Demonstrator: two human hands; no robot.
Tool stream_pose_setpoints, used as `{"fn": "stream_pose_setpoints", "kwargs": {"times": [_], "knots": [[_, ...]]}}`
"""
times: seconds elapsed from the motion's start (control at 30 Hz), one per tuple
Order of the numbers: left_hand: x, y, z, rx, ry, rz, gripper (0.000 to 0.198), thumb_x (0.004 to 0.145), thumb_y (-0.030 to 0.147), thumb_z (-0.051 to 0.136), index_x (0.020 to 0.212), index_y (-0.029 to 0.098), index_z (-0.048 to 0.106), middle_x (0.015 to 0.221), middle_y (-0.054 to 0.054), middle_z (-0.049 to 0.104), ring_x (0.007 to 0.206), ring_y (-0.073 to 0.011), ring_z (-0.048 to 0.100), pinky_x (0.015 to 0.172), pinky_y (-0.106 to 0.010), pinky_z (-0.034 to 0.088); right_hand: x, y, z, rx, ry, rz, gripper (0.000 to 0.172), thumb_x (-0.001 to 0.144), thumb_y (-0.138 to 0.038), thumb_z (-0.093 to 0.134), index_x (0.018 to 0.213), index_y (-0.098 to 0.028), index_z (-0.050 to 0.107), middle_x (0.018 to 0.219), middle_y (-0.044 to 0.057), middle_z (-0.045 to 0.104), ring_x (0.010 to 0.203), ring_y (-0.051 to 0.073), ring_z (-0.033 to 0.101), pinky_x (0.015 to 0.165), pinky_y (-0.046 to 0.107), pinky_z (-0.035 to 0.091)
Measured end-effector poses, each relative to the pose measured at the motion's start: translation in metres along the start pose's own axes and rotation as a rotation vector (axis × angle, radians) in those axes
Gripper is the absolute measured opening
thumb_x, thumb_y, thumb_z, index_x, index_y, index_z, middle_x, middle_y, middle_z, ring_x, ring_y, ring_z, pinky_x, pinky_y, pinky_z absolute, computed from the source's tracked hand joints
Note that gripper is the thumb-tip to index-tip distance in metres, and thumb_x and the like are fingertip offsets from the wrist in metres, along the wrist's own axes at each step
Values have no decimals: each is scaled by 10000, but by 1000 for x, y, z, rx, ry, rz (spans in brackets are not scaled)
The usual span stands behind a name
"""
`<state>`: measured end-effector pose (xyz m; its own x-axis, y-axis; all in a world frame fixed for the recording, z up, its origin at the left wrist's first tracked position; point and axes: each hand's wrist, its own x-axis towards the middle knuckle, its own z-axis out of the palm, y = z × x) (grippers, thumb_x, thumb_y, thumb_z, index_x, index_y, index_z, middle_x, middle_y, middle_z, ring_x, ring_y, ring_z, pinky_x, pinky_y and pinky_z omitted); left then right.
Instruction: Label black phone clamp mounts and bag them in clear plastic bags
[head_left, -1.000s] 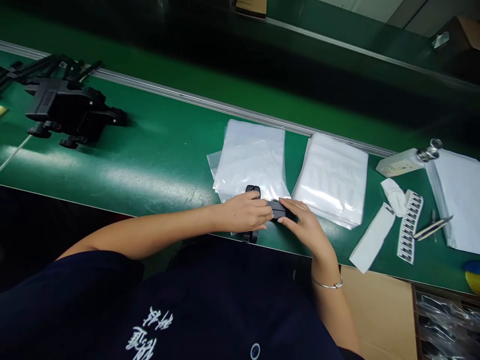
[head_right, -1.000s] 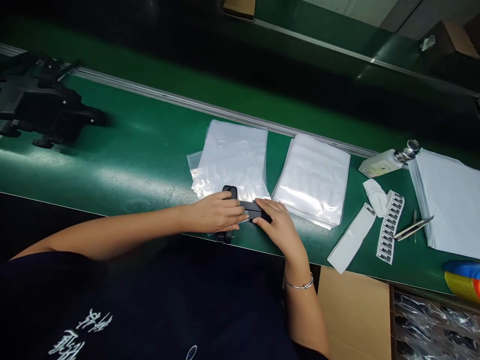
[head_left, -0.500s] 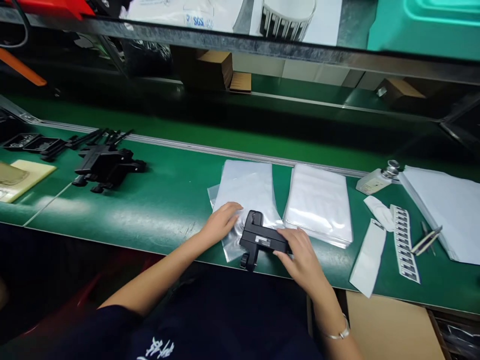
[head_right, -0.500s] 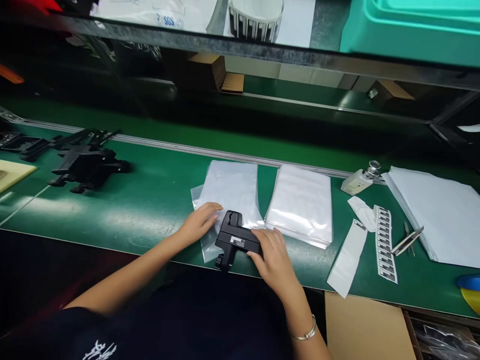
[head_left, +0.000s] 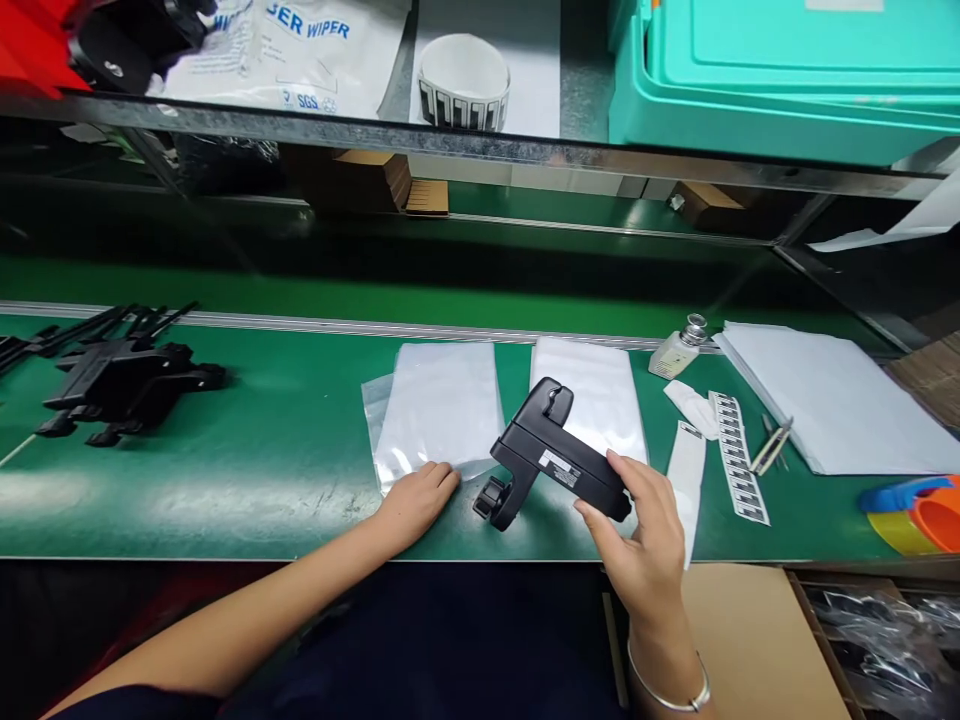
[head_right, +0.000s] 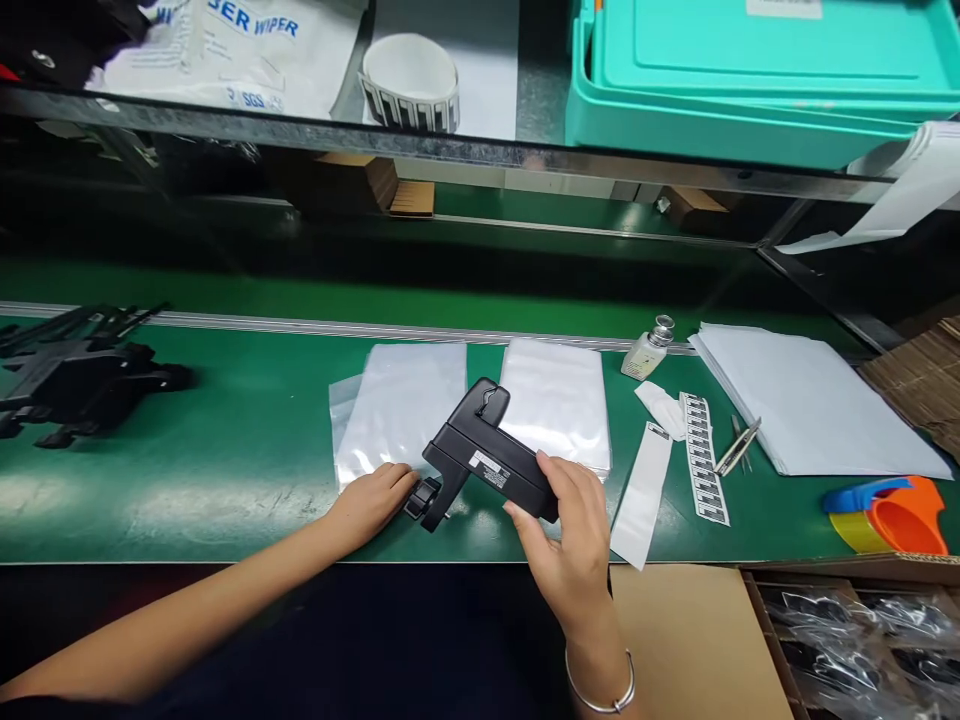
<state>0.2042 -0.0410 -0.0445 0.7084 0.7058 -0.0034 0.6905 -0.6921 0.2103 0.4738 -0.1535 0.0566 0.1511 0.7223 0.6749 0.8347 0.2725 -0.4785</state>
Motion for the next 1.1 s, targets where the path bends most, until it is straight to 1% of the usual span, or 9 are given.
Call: {"fn": "stream_pose_setpoints", "kwargs": {"times": [0.1,0.17,0.33,0.43,0.53,0.7,0.83,1.0,1.1], "knots": [[-5,-2,-4,8,-70,-35,359,888,99,347,1110,170,620,962,-116,656,886,-260,644,707,-355,544,0,0,-3,9,15,-25,548,853,-254,676,1363,-290,478,1107,99,627,1015,286,600,855,477,526],[-5,-2,-15,-56,-26,-26,336,912,141,351,1119,182,612,971,-98,663,881,-245,650,703,-341,544,1,0,-5,16,19,-36,552,851,-244,679,1363,-284,477,1106,99,626,1012,284,599,860,475,523],[7,19,-79,-183,589,90,306,958,229,405,1198,236,595,1044,-71,637,982,-209,606,861,-351,501,1,0,0,26,-53,-18,529,865,-265,663,1356,-285,465,1117,98,628,1024,285,599,853,471,523],[19,45,-110,-108,677,416,343,933,251,478,1255,262,595,967,-58,612,880,-197,574,840,-362,472,-1,0,9,18,-122,-5,523,882,-283,638,1365,-280,438,1134,100,629,1036,286,601,858,475,519],[26,65,-117,-43,739,526,360,933,267,476,1266,212,602,880,-58,590,817,-197,539,792,-360,455,-3,-1,16,23,-145,3,517,891,-297,621,1368,-271,425,1136,104,632,1020,285,608,843,471,523],[25,60,-111,6,675,557,306,966,338,462,1150,189,654,898,-63,631,815,-191,560,781,-353,440,-5,1,15,28,-141,-9,515,883,-288,629,1358,-273,430,1132,101,638,1016,280,613,849,466,525],[15,23,-88,-146,685,195,268,956,250,456,1165,228,621,981,-69,651,922,-202,606,843,-353,483,-8,7,12,0,-107,75,499,870,-323,650,1331,-269,468,1132,97,645,1031,276,619,866,454,527],[-1,-10,-18,7,183,-25,428,919,344,503,1291,136,539,1327,-185,571,1231,-350,533,982,-517,479,-4,8,7,100,-14,306,457,840,-394,669,1252,-244,542,1089,95,682,987,265,659,838,415,548],[-9,-13,9,75,32,-41,425,935,328,489,1326,163,517,1436,-176,489,1337,-371,443,1047,-559,430,6,3,4,223,-68,467,386,855,-417,631,1196,-246,571,925,58,707,810,222,673,705,353,556]]}}
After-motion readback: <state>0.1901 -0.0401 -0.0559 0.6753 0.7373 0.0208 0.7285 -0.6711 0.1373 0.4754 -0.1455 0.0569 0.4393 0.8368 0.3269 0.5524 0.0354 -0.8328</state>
